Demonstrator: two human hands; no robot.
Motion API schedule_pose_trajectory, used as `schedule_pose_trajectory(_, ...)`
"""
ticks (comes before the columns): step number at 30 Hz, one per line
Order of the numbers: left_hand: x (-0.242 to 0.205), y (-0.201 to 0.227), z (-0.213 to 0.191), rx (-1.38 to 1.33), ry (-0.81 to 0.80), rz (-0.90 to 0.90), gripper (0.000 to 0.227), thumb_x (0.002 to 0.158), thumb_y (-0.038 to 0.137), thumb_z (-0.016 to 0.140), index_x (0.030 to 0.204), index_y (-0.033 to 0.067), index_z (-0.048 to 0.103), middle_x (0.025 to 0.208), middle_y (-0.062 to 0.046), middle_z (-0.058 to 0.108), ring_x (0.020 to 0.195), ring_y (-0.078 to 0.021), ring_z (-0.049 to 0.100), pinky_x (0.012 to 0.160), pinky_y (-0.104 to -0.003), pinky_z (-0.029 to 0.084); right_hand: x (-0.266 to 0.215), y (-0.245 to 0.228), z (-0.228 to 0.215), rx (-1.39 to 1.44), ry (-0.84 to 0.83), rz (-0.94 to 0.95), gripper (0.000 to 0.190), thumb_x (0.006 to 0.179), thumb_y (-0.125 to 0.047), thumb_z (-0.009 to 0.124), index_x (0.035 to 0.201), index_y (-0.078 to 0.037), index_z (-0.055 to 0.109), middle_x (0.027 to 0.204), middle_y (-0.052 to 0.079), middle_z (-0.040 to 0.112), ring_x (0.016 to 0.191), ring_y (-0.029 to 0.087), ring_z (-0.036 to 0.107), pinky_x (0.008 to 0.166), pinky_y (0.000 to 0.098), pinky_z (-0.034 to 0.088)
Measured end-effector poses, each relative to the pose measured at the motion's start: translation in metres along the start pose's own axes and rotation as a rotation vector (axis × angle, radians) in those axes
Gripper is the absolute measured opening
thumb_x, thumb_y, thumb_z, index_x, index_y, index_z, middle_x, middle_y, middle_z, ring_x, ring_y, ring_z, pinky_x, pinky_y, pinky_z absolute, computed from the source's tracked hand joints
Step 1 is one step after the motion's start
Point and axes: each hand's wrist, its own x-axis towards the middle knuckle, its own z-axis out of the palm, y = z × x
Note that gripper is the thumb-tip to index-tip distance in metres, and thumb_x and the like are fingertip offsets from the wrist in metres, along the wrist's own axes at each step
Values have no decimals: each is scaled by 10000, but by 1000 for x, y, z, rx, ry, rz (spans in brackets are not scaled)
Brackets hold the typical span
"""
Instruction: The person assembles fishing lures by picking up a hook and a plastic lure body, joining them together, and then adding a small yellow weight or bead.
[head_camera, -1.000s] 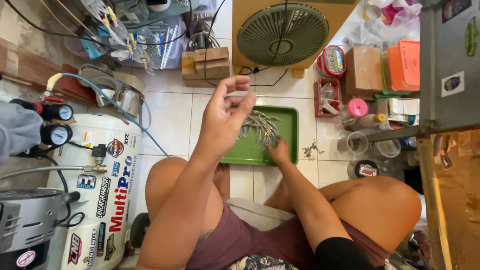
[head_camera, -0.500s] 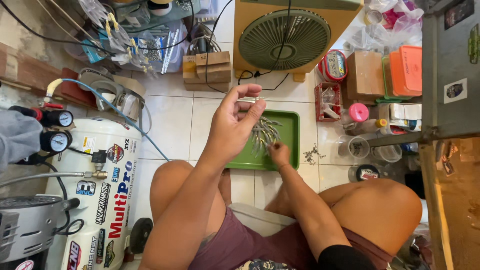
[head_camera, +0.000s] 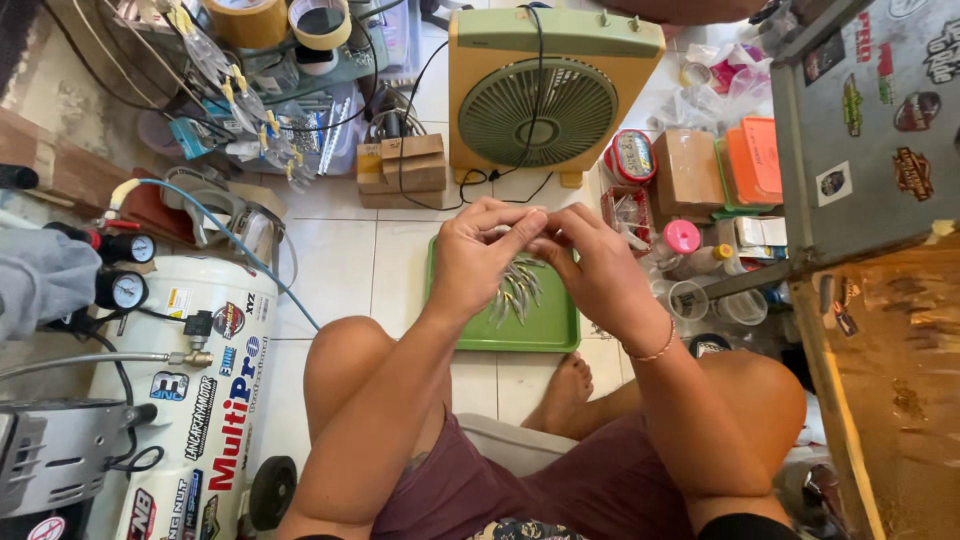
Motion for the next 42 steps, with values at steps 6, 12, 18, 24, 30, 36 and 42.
schedule_pose_trajectory(6, -13, 6, 9, -181, 81, 38, 120, 852, 167, 872, 952, 121, 825, 825, -19, 679, 819, -36, 647, 764, -224, 582, -38, -4, 12, 397, 105, 160, 202, 940, -71, 744, 1142, -79, 760, 723, 24, 771, 713, 97, 740, 780, 291, 594)
schedule_pose_trajectory(12, -14, -3, 15, -521, -40, -204, 262, 936, 326, 764, 1032, 85, 798, 999, -71, 771, 898, -155, 733, 791, -310, 615, -36, -19, 4, 593, 96, 140, 180, 986, -31, 662, 1139, 7, 748, 684, 103, 760, 666, 117, 714, 730, 276, 582)
schedule_pose_trajectory(18, -9, -27, 13, -562, -28, -205, 247, 899, 280, 796, 948, 37, 786, 927, -106, 753, 871, -205, 743, 818, -356, 624, -41, 0, 15, 760, 45, 137, 186, 983, -29, 657, 1123, 65, 736, 760, 160, 776, 691, 181, 758, 749, 342, 624)
schedule_pose_trajectory(24, -12, -20, 17, -626, -65, -264, 310, 909, 334, 773, 943, 26, 762, 921, -126, 715, 899, -255, 727, 776, -378, 628, -40, 5, 17, 914, 13, 117, 214, 978, 9, 648, 1158, 117, 688, 749, 198, 754, 643, 220, 755, 737, 361, 628)
schedule_pose_trajectory(30, -3, -32, 26, -645, -103, -203, 306, 809, 327, 841, 841, 39, 743, 914, -157, 723, 839, -293, 754, 722, -376, 643, -44, 12, 23, 1021, -5, 91, 201, 969, -4, 660, 1113, 135, 680, 723, 231, 743, 610, 273, 767, 695, 387, 640)
schedule_pose_trajectory(36, -6, -7, 41, -556, -117, -339, 352, 927, 349, 753, 1004, 6, 758, 795, -265, 718, 341, -236, 600, 193, -327, 468, -43, 26, 20, 965, 83, 157, 197, 903, 34, 726, 1064, 140, 690, 697, 246, 734, 577, 298, 762, 654, 378, 639)
schedule_pose_trajectory(42, 21, -23, 28, -513, 96, -182, 268, 947, 407, 715, 959, 146, 775, 874, -83, 777, 861, -162, 748, 868, -313, 604, -28, 30, 14, 164, -314, 461, 396, 929, -308, 752, 1103, 48, 748, 888, 279, 761, 755, 362, 751, 786, 506, 590)
